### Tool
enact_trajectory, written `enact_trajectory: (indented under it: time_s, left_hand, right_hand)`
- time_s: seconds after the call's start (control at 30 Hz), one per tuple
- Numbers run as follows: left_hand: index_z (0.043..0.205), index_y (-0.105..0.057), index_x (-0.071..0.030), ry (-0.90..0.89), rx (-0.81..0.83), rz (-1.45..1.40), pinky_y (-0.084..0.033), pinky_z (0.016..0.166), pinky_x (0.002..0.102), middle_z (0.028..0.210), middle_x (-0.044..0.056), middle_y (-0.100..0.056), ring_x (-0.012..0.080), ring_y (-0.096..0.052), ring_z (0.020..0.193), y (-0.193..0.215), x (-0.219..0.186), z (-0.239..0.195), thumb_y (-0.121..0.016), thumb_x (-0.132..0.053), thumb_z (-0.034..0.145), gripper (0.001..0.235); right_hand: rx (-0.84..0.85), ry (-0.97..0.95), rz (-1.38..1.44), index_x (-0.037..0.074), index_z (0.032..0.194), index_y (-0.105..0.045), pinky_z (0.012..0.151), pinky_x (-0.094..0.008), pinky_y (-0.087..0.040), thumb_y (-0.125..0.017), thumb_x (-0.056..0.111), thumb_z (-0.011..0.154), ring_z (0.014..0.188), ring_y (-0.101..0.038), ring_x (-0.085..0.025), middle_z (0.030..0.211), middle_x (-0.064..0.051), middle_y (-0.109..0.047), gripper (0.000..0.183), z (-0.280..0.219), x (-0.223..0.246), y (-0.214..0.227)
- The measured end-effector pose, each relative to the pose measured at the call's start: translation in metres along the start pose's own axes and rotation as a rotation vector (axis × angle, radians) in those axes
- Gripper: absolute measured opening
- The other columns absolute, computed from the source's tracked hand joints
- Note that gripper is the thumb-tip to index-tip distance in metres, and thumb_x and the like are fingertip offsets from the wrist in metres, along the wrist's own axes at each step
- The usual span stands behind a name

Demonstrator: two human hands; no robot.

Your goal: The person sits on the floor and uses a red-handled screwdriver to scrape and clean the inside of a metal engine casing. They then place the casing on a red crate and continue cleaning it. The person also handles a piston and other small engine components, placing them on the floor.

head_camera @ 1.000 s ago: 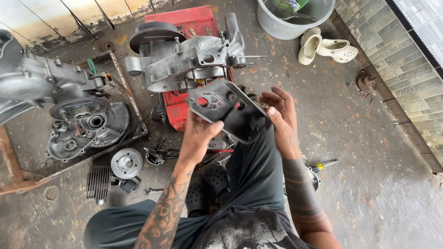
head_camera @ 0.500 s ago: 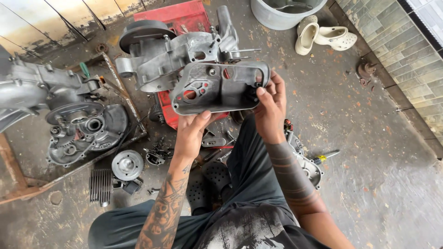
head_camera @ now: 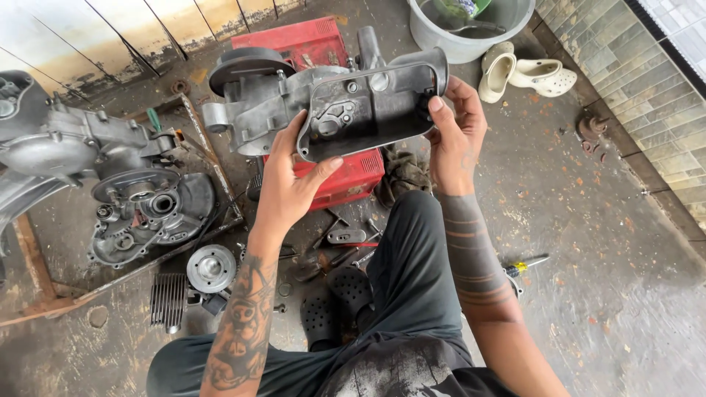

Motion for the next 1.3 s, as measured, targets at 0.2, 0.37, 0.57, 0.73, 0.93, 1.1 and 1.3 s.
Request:
enact_trajectory:
  time_s: [0.2, 0.37, 0.57, 0.73, 0.93, 1.1, 1.3]
  left_hand:
    - [0.149, -0.046, 0.001, 0.017, 0.012, 0.086, -0.053, 0.098, 0.053, 0.127, 0.026, -0.057, 0.0461, -0.060, 0.121, 0.001, 0.012, 0.016, -0.080, -0.043, 0.092, 0.080]
    - [0.147, -0.047, 0.002, 0.028, -0.003, 0.136, -0.055, 0.095, 0.051, 0.125, 0.026, -0.056, 0.0478, -0.061, 0.117, 0.000, 0.022, 0.024, -0.080, -0.044, 0.092, 0.079]
    - [0.148, -0.046, 0.002, 0.069, -0.018, 0.132, -0.054, 0.097, 0.051, 0.130, 0.027, -0.054, 0.0488, -0.059, 0.121, -0.004, 0.027, 0.030, -0.079, -0.046, 0.093, 0.081]
    - [0.145, -0.047, 0.008, 0.052, -0.022, 0.106, -0.055, 0.096, 0.054, 0.123, 0.031, -0.054, 0.0528, -0.060, 0.116, -0.009, 0.023, 0.033, -0.080, -0.039, 0.094, 0.077]
    - [0.145, -0.047, 0.003, 0.009, -0.032, 0.139, -0.057, 0.094, 0.051, 0.124, 0.027, -0.054, 0.0496, -0.060, 0.117, -0.020, 0.030, 0.037, -0.079, -0.043, 0.093, 0.077]
    - [0.145, -0.048, 0.002, 0.020, -0.063, 0.098, -0.057, 0.095, 0.051, 0.124, 0.028, -0.055, 0.0513, -0.060, 0.117, -0.025, 0.039, 0.042, -0.080, -0.045, 0.092, 0.078]
    - [0.145, -0.048, 0.002, 0.024, -0.091, 0.118, -0.058, 0.093, 0.052, 0.122, 0.027, -0.055, 0.0500, -0.061, 0.115, -0.029, 0.041, 0.044, -0.078, -0.047, 0.094, 0.077]
  right_hand:
    - [-0.038, -0.017, -0.049, 0.004, 0.117, -0.067, 0.068, -0.032, -0.071, -0.074, 0.016, 0.096, 0.081, -0.068, -0.011, 0.105, -0.003, -0.064, 0.024, 0.017, -0.014, -0.011]
    - [-0.065, -0.053, -0.053, 0.006, 0.112, -0.070, 0.066, -0.033, -0.071, -0.076, 0.018, 0.095, 0.077, -0.067, -0.010, 0.099, -0.002, -0.065, 0.022, 0.025, -0.025, -0.019]
    - [-0.104, -0.095, -0.082, 0.008, 0.107, -0.071, 0.064, -0.031, -0.071, -0.078, 0.023, 0.093, 0.076, -0.066, -0.008, 0.092, 0.000, -0.065, 0.021, 0.031, -0.032, -0.023]
    - [-0.134, -0.128, -0.102, 0.009, 0.106, -0.071, 0.063, -0.030, -0.070, -0.077, 0.023, 0.094, 0.075, -0.067, -0.009, 0.087, 0.001, -0.064, 0.020, 0.031, -0.037, -0.018]
    - [-0.151, -0.113, -0.086, 0.009, 0.107, -0.071, 0.065, -0.031, -0.070, -0.077, 0.023, 0.095, 0.076, -0.070, -0.011, 0.086, 0.001, -0.064, 0.020, 0.037, -0.036, -0.010]
    - [-0.161, -0.096, -0.081, 0.009, 0.106, -0.071, 0.065, -0.032, -0.070, -0.077, 0.023, 0.094, 0.075, -0.070, -0.012, 0.085, 0.001, -0.064, 0.020, 0.044, -0.032, -0.012]
    - [-0.168, -0.129, -0.084, 0.009, 0.103, -0.070, 0.064, -0.029, -0.069, -0.077, 0.025, 0.093, 0.075, -0.069, -0.011, 0.084, 0.001, -0.063, 0.019, 0.046, -0.032, -0.014]
Point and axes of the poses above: each hand's wrist, its own z-axis towards the middle knuckle, its own y-axis out of the back of the hand, x = y × z, the point moved 4 cm from there along z, towards the middle knuckle
